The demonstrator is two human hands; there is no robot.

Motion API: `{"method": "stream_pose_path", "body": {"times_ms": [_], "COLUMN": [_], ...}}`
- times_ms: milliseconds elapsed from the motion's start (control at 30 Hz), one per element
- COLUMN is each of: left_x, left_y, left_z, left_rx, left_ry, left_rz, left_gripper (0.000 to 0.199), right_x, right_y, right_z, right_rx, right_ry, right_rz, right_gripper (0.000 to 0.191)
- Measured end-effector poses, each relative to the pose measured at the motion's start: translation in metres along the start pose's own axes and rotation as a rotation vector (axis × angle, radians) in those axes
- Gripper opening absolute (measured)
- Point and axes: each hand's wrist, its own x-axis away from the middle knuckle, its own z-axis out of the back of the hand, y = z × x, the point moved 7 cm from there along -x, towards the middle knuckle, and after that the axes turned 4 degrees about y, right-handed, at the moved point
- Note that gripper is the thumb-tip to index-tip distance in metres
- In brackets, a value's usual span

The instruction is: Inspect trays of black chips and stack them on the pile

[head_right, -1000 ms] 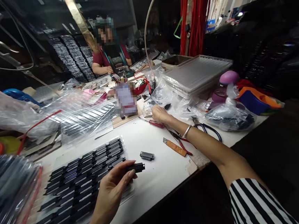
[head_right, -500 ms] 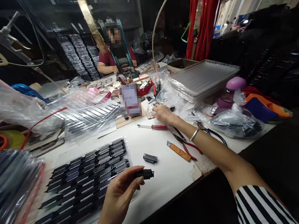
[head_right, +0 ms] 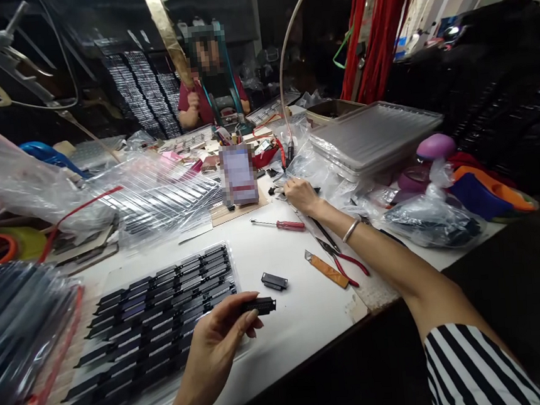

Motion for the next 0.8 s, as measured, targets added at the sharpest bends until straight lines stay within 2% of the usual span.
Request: {"method": "stream_pose_path", "body": {"times_ms": [100, 200, 400, 500, 567, 633, 733, 800], "left_x": [-0.002, -0.005, -0.007, -0.007, -0.007, -0.008, -0.007, -0.007], "left_y": [0.001, -0.001, -0.011, -0.015, -0.018, -0.019, -0.019, -0.020], "left_z": [0.002, 0.002, 0.000, 0.002, 0.002, 0.000, -0.003, -0.006], "left_rx": [0.022, 0.044, 0.040, 0.041, 0.062, 0.085, 0.118, 0.157], "left_ry": [0.024, 0.029, 0.018, 0.016, 0.012, 0.008, 0.001, -0.011], "left_rz": [0.030, 0.056, 0.130, 0.168, 0.190, 0.199, 0.189, 0.186], "left_gripper": [0.023, 0.025, 0.032, 0.038, 0.041, 0.043, 0.042, 0.040], "right_x": [0.025, 0.056, 0.113, 0.141, 0.159, 0.173, 0.187, 0.191], "right_y": [0.005, 0.023, 0.074, 0.081, 0.070, 0.047, 0.005, -0.014], "right_z": [0.016, 0.032, 0.043, 0.056, 0.064, 0.065, 0.053, 0.044], "right_rx": [-0.021, -0.036, -0.056, -0.107, -0.165, -0.249, -0.360, -0.362], "right_ry": [0.046, 0.093, 0.021, 0.030, 0.026, -0.022, -0.119, -0.134], "right_rz": [-0.017, -0.088, -0.196, -0.212, -0.193, -0.131, -0.017, 0.002], "right_gripper": [0.034, 0.040, 0.036, 0.037, 0.029, 0.022, 0.011, 0.013]}}
